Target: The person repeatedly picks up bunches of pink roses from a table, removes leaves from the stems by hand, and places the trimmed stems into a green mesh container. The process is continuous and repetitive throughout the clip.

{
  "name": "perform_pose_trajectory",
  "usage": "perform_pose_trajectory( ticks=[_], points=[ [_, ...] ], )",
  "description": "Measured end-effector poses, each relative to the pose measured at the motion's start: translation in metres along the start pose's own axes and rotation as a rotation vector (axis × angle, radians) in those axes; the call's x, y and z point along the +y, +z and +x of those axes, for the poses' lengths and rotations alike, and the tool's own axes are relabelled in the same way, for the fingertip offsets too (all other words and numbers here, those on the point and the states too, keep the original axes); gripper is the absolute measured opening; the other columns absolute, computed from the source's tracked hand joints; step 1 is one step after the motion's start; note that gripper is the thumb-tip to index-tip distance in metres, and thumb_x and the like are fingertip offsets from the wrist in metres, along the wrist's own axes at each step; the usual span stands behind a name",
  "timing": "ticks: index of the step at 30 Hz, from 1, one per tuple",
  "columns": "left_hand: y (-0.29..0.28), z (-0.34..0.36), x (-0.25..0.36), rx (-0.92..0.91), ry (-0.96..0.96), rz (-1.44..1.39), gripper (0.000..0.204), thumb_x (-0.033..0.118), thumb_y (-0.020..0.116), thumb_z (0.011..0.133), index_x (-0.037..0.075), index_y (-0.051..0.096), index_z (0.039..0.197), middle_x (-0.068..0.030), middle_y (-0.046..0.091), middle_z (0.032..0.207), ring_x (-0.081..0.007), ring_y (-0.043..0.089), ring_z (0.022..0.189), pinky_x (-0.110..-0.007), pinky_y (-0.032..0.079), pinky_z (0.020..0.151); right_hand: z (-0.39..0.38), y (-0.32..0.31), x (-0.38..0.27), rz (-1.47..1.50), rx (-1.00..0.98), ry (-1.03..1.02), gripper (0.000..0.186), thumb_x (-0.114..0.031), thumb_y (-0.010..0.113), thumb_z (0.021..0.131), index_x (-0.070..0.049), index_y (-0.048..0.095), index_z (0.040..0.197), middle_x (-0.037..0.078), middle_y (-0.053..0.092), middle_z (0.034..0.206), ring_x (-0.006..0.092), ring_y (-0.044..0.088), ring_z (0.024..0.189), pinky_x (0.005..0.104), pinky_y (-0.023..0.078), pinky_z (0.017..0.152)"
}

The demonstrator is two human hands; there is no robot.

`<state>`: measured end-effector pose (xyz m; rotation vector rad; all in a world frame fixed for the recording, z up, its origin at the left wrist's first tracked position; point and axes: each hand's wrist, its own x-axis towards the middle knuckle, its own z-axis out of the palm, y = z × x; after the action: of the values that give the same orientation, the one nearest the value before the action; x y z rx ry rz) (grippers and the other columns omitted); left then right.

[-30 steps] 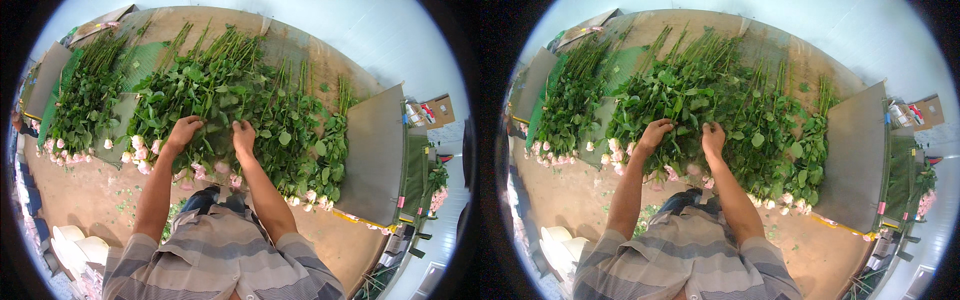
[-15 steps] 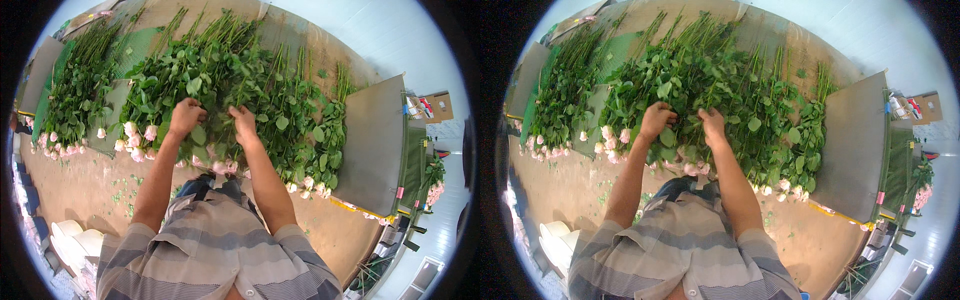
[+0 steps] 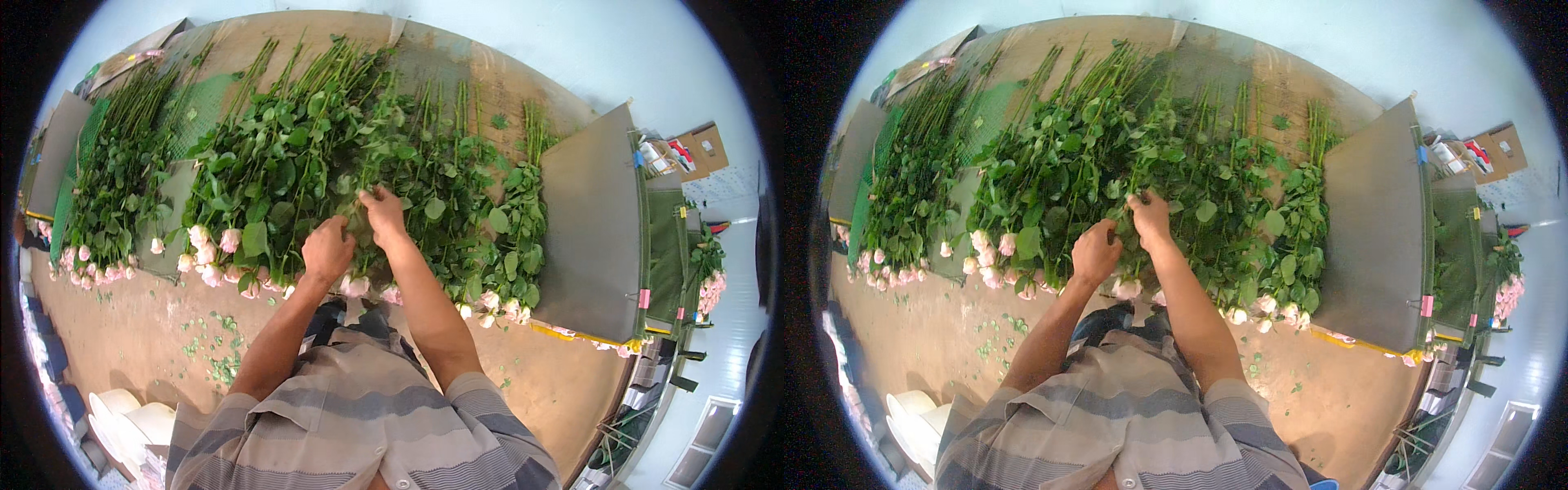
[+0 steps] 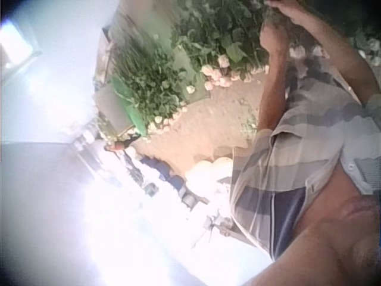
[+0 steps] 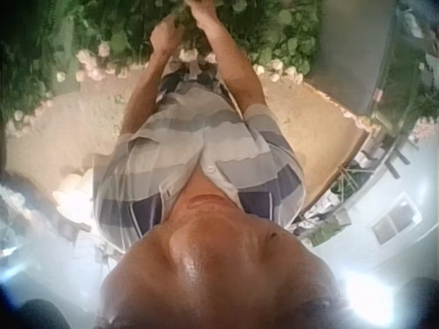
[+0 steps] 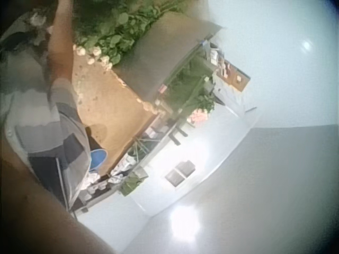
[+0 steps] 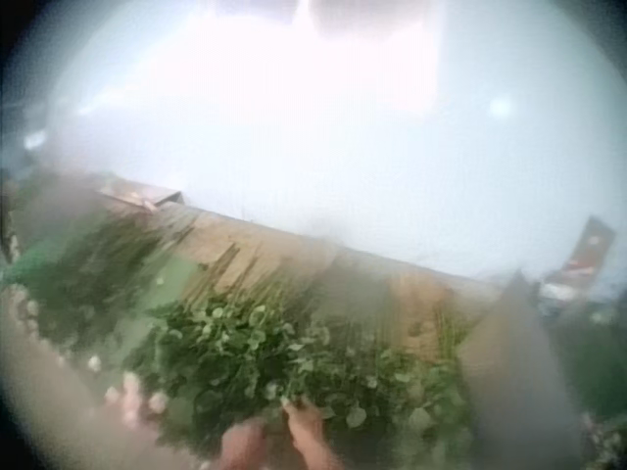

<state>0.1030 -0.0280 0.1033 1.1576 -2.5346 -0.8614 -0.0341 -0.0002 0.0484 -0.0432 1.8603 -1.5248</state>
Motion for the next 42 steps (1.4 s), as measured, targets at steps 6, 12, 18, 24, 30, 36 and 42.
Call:
perform_pose_trajectory(
  ticks=[6, 12, 18, 24, 30, 36, 42],
  points=[
    [0.000, 0.000, 0.008, -0.122, -0.114, -0.388, 0.032, 0.019, 0.065, 0.076, -0.001, 0.059, 0.100, -0.0190, 0.065, 0.085, -0.0336, 0.064, 0.081, -0.040, 0.048, 0.069, -0.014, -0.010, -0.008, 0.050, -0.128, -0.034, 0.029, -0.013, 0.065, 0.088, 0.001, 0.056, 0.113, 0.010, 0.062, 0.101, 0.0198, 0.059, 0.085, 0.0373, 0.048, 0.071],
    [0.009, -0.001, 0.003, -0.039, -0.152, -0.314, 0.033, 0.018, 0.062, 0.075, 0.000, 0.062, 0.102, -0.0208, 0.066, 0.090, -0.0373, 0.063, 0.087, -0.041, 0.049, 0.076, -0.008, -0.009, 0.013, -0.116, -0.020, -0.065, 0.035, -0.019, 0.058, 0.094, 0.003, 0.052, 0.121, 0.011, 0.063, 0.098, 0.0173, 0.058, 0.079, 0.0373, 0.047, 0.067],
    [0.012, 0.012, -0.031, -0.149, -0.460, -0.941, 0.032, 0.003, 0.051, 0.085, -0.005, 0.056, 0.116, -0.0083, 0.064, 0.100, -0.0187, 0.061, 0.081, -0.034, 0.050, 0.073, -0.032, -0.035, -0.005, -0.138, -0.041, -0.064, 0.047, -0.020, 0.054, 0.095, 0.006, 0.043, 0.133, 0.017, 0.065, 0.095, 0.0238, 0.062, 0.080, 0.0410, 0.049, 0.072],
    [0.036, 0.019, -0.033, -0.190, -0.419, -0.808, 0.031, 0.008, 0.052, 0.089, -0.001, 0.055, 0.119, -0.0081, 0.064, 0.101, -0.0169, 0.058, 0.084, -0.033, 0.047, 0.077, -0.049, -0.019, 0.023, -0.444, -0.019, -0.159, 0.042, -0.023, 0.054, 0.091, 0.008, 0.054, 0.120, 0.027, 0.060, 0.115, 0.0361, 0.057, 0.110, 0.0397, 0.043, 0.094],
    [0.056, 0.022, -0.045, -0.186, -0.348, -0.642, 0.029, 0.010, 0.056, 0.085, 0.001, 0.061, 0.112, -0.0084, 0.065, 0.092, -0.0167, 0.058, 0.076, -0.033, 0.047, 0.071, -0.050, -0.019, 0.022, -0.612, -0.045, -0.206, 0.044, -0.026, 0.045, 0.098, 0.004, 0.046, 0.130, 0.025, 0.058, 0.116, 0.0354, 0.060, 0.104, 0.0448, 0.048, 0.087],
    [0.070, 0.011, -0.049, -0.120, -0.218, -0.416, 0.032, 0.017, 0.059, 0.079, 0.004, 0.065, 0.108, -0.0179, 0.069, 0.094, -0.0342, 0.066, 0.088, -0.039, 0.050, 0.077, -0.061, -0.042, 0.014, 0.007, -0.099, -0.097, 0.036, -0.017, 0.042, 0.099, 0.004, 0.042, 0.128, 0.006, 0.054, 0.070, 0.0172, 0.058, 0.055, 0.0333, 0.048, 0.054],
    [0.065, 0.005, -0.020, -0.117, -0.277, -0.435, 0.029, 0.014, 0.059, 0.080, 0.002, 0.065, 0.106, -0.0187, 0.068, 0.091, -0.0337, 0.066, 0.086, -0.038, 0.050, 0.077, -0.053, -0.069, 0.028, 0.008, -0.082, -0.114, 0.036, -0.018, 0.042, 0.099, 0.005, 0.042, 0.127, 0.005, 0.055, 0.070, 0.0167, 0.058, 0.058, 0.0328, 0.047, 0.055]
  ],
)
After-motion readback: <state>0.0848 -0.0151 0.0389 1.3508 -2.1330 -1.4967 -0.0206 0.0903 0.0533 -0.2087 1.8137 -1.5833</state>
